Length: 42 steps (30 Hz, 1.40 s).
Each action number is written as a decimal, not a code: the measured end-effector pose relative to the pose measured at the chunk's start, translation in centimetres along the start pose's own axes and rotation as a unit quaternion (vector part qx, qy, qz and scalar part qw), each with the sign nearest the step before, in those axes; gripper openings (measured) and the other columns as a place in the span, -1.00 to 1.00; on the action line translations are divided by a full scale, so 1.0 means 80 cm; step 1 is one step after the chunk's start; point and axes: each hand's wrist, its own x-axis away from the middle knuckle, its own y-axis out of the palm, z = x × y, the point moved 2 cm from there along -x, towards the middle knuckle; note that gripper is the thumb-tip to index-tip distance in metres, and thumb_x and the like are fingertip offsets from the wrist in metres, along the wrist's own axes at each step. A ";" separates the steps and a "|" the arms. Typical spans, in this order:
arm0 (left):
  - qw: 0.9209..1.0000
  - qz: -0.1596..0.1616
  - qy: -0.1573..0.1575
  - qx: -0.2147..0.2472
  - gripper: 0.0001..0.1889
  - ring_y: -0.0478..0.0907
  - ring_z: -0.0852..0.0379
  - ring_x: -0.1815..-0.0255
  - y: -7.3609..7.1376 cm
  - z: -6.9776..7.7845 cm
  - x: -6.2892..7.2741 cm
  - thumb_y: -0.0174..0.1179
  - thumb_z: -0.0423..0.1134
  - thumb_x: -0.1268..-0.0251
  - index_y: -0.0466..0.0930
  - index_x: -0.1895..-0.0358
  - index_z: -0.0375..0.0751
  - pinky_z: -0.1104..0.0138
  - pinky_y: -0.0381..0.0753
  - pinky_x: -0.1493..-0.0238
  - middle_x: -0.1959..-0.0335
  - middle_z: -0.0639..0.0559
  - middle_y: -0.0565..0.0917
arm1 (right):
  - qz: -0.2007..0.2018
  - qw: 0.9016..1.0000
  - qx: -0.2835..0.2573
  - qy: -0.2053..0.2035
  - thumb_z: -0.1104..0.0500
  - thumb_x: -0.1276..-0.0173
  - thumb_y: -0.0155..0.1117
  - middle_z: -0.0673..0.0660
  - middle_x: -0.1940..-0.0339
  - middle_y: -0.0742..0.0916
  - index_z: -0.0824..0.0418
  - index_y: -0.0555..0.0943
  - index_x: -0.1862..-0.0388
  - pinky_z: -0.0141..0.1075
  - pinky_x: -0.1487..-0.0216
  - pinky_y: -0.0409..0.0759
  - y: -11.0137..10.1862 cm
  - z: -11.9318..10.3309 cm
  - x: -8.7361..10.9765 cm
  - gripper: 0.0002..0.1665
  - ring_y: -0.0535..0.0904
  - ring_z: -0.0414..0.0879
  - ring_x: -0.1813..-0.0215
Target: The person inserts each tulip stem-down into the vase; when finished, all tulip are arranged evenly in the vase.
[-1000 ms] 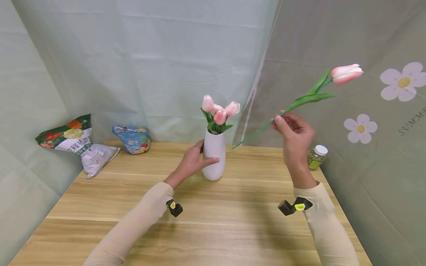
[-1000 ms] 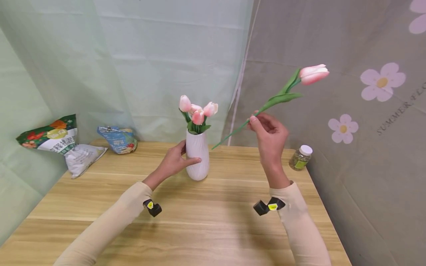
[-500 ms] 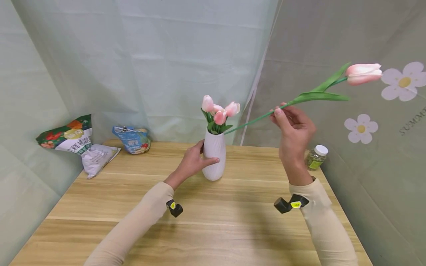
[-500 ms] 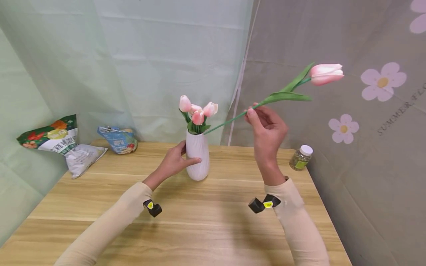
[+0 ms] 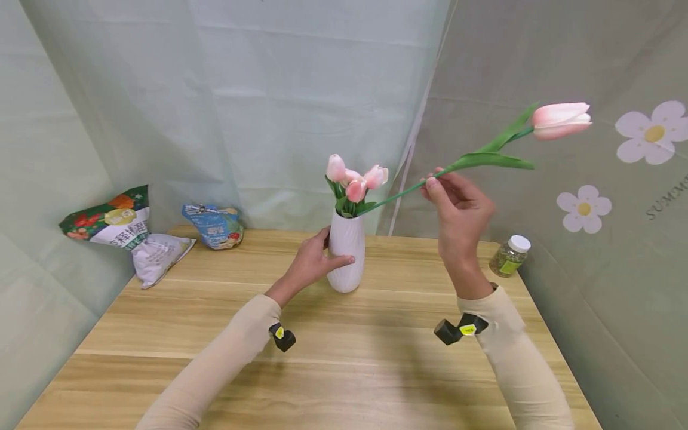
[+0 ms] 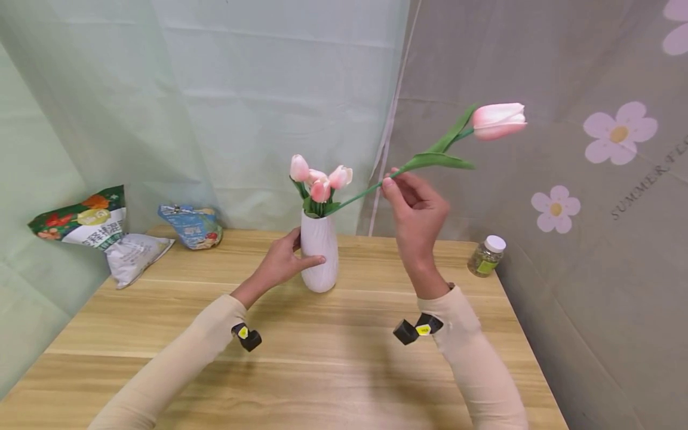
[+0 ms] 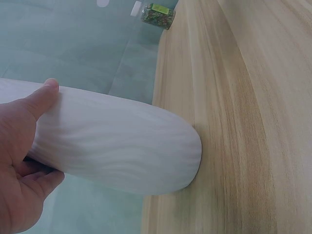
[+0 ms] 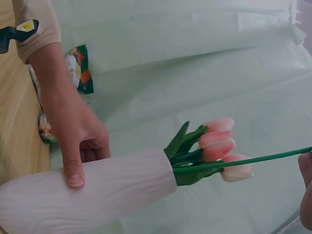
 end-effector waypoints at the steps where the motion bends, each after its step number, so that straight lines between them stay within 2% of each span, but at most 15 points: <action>1: 1.000 0.000 0.000 0.000 -0.05 0.54 -0.16 -0.34 0.000 0.000 0.000 0.53 0.07 -0.13 0.29 -0.47 -0.36 -0.06 0.57 -0.30 -0.34 -0.27 0.54 | -0.007 1.000 0.005 -0.004 0.56 -0.21 0.40 0.21 0.35 0.82 0.58 0.71 0.18 -0.26 0.18 0.79 0.001 0.002 0.001 -0.82 0.77 -0.08 0.33; 7: 1.000 -0.002 0.000 0.001 -0.05 0.53 -0.17 -0.35 0.000 0.002 0.001 0.53 0.07 -0.14 0.28 -0.48 -0.36 -0.06 0.57 -0.30 -0.35 -0.28 0.54 | -0.047 0.997 0.046 -0.028 0.54 -0.24 0.40 0.15 0.29 0.83 0.71 0.64 0.16 -0.28 0.16 0.78 0.010 0.013 0.007 -0.77 0.78 -0.14 0.32; 14: 1.000 -0.002 -0.004 0.003 -0.04 0.53 -0.17 -0.35 0.000 0.004 0.001 0.53 0.06 -0.13 0.27 -0.48 -0.36 -0.04 0.58 -0.29 -0.36 -0.29 0.53 | -0.078 0.993 0.088 -0.023 0.48 -0.27 0.42 0.20 0.24 0.83 0.58 0.72 0.21 -0.27 0.15 0.78 0.017 0.023 0.014 -0.85 0.79 -0.17 0.32; 20: 1.000 -0.003 -0.002 -0.002 -0.04 0.53 -0.16 -0.35 0.000 0.004 0.000 0.53 0.07 -0.13 0.28 -0.48 -0.36 0.00 0.59 -0.29 -0.35 -0.28 0.53 | -0.076 0.992 0.087 -0.040 0.45 -0.29 0.42 0.16 0.23 0.83 0.42 0.78 0.18 -0.29 0.17 0.78 0.020 0.019 0.015 -0.87 0.78 -0.13 0.32; 24: 1.000 0.000 -0.001 -0.001 -0.05 0.54 -0.16 -0.34 0.000 0.004 0.000 0.54 0.05 -0.13 0.29 -0.47 -0.38 0.00 0.59 -0.29 -0.34 -0.29 0.54 | -0.077 0.991 0.091 -0.065 0.48 -0.29 0.40 0.11 0.23 0.82 0.52 0.75 0.14 -0.37 0.21 0.75 0.023 0.014 0.011 -0.83 0.76 -0.16 0.31; 28: 1.000 -0.001 -0.003 -0.002 -0.05 0.54 -0.16 -0.34 0.000 0.004 0.001 0.53 0.06 -0.14 0.28 -0.48 -0.37 0.00 0.59 -0.29 -0.35 -0.29 0.54 | -0.077 0.989 0.104 -0.074 0.52 -0.27 0.38 0.03 0.23 0.82 0.58 0.72 0.12 -0.45 0.25 0.70 0.027 0.010 0.011 -0.80 0.72 -0.24 0.31; 35: 1.000 0.000 -0.001 0.000 -0.05 0.54 -0.16 -0.34 -0.001 0.004 0.002 0.53 0.05 -0.14 0.28 -0.48 -0.38 0.01 0.60 -0.29 -0.34 -0.29 0.54 | -0.085 0.984 0.147 -0.053 0.48 -0.26 0.42 -0.03 0.24 0.81 0.53 0.75 0.15 -0.50 0.28 0.64 0.031 0.016 0.017 -0.82 0.65 -0.27 0.33; 42: 1.000 -0.002 0.001 0.005 -0.05 0.53 -0.16 -0.35 -0.001 0.004 0.002 0.53 0.05 -0.14 0.27 -0.48 -0.38 -0.02 0.58 -0.30 -0.34 -0.29 0.54 | -0.099 0.978 0.182 -0.008 0.40 -0.28 0.46 0.18 0.26 0.81 0.45 0.78 0.15 -0.46 0.28 0.66 0.027 0.033 0.028 -0.82 0.67 -0.25 0.35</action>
